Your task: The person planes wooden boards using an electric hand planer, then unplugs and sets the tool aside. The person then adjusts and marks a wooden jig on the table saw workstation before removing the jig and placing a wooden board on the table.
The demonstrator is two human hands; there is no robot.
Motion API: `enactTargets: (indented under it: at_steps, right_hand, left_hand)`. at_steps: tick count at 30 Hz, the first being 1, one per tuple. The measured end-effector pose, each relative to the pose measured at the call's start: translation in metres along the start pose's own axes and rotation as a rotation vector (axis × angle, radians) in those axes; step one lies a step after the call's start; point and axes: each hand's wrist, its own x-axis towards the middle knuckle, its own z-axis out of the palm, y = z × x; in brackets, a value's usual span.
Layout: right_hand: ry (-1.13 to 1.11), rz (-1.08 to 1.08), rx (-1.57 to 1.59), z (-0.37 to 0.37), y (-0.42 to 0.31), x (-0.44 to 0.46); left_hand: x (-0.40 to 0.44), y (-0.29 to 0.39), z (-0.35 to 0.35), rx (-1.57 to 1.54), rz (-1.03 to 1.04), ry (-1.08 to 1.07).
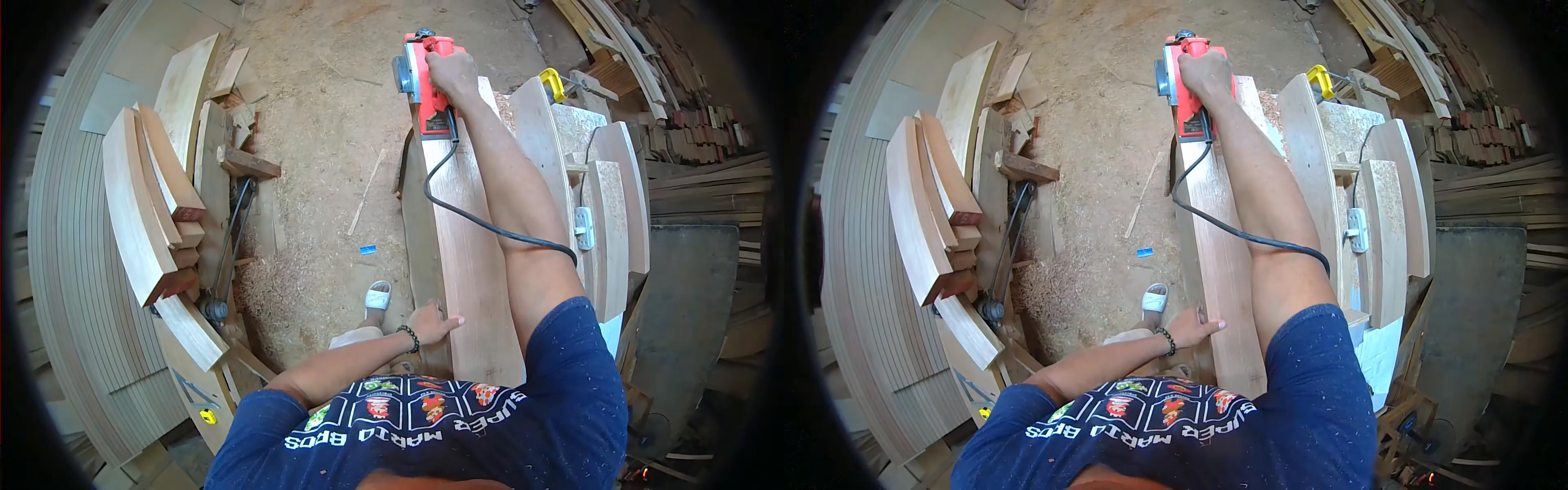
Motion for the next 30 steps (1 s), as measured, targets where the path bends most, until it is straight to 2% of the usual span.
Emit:
enactTargets:
  at_steps: [2, 4, 5, 7, 9, 11, 12, 14, 16, 17, 18, 20, 21, 22, 23, 25, 27, 28, 29, 30]
  right_hand:
    - [0.006, -0.009, 0.009, 0.001, -0.002, 0.013]
    - [-0.125, 0.078, 0.026, -0.006, -0.005, 0.017]
    - [-0.123, 0.084, 0.022, -0.009, -0.003, 0.011]
    - [-0.060, 0.094, 0.138, -0.024, -0.008, -0.013]
    - [-0.053, 0.084, 0.103, -0.036, 0.004, -0.036]
    - [-0.090, 0.122, 0.085, -0.055, 0.016, -0.076]
    - [-0.126, 0.151, 0.102, -0.066, 0.016, -0.099]
    - [-0.125, 0.120, 0.024, -0.087, 0.021, -0.151]
    - [-0.110, 0.129, 0.030, -0.101, 0.032, -0.203]
    - [-0.101, 0.130, 0.036, -0.112, 0.040, -0.229]
    - [-0.118, 0.142, 0.040, -0.125, 0.046, -0.257]
    - [-0.130, 0.182, 0.055, -0.147, 0.058, -0.307]
    - [-0.191, 0.234, 0.079, -0.162, 0.060, -0.336]
    - [-0.256, 0.300, 0.103, -0.177, 0.067, -0.372]
    - [-0.260, 0.367, 0.106, -0.188, 0.079, -0.413]
    - [-0.290, 0.244, 0.033, -0.207, 0.105, -0.492]
    - [-0.282, 0.058, -0.042, -0.233, 0.115, -0.534]
    - [-0.417, 0.023, -0.098, -0.262, 0.096, -0.564]
    - [-0.398, 0.041, -0.100, -0.273, 0.098, -0.600]
    - [-0.265, -0.047, -0.048, -0.283, 0.107, -0.636]
  left_hand:
    - [-0.002, 0.009, -0.006, 0.007, -0.005, 0.014]
    - [-0.008, 0.015, -0.011, -0.011, -0.015, 0.010]
    - [-0.014, 0.017, -0.011, -0.011, -0.014, 0.002]
    - [-0.030, 0.040, -0.030, 0.102, 0.042, 0.144]
    - [-0.067, 0.083, -0.065, 0.277, 0.430, 0.519]
    - [-0.093, 0.121, -0.090, 0.460, 0.768, 0.765]
    - [-0.105, 0.145, -0.097, 0.468, 0.775, 0.766]
    - [-0.124, 0.185, -0.089, 0.636, 1.245, 0.564]
    - [-0.129, 0.185, -0.046, 0.805, 1.286, 0.262]
    - [-0.141, 0.181, -0.024, 0.745, 1.039, -0.071]
    - [-0.156, 0.178, -0.009, 0.754, 1.040, -0.076]
    - [-0.187, 0.168, 0.023, 0.377, 1.091, -0.274]
    - [-0.207, 0.180, 0.027, 0.207, 1.058, -0.245]
    - [-0.213, 0.184, 0.030, 0.265, 1.052, -0.153]
    - [-0.219, 0.190, 0.031, 0.080, 1.053, -0.101]
    - [-0.223, 0.218, 0.034, -0.069, 0.978, -0.074]
    - [-0.243, 0.226, 0.037, -0.115, 0.921, -0.213]
    - [-0.255, 0.229, 0.048, -0.048, 1.139, -0.197]
    - [-0.261, 0.232, 0.061, -0.125, 1.015, -0.296]
    - [-0.267, 0.235, 0.073, -0.209, 0.882, -0.380]
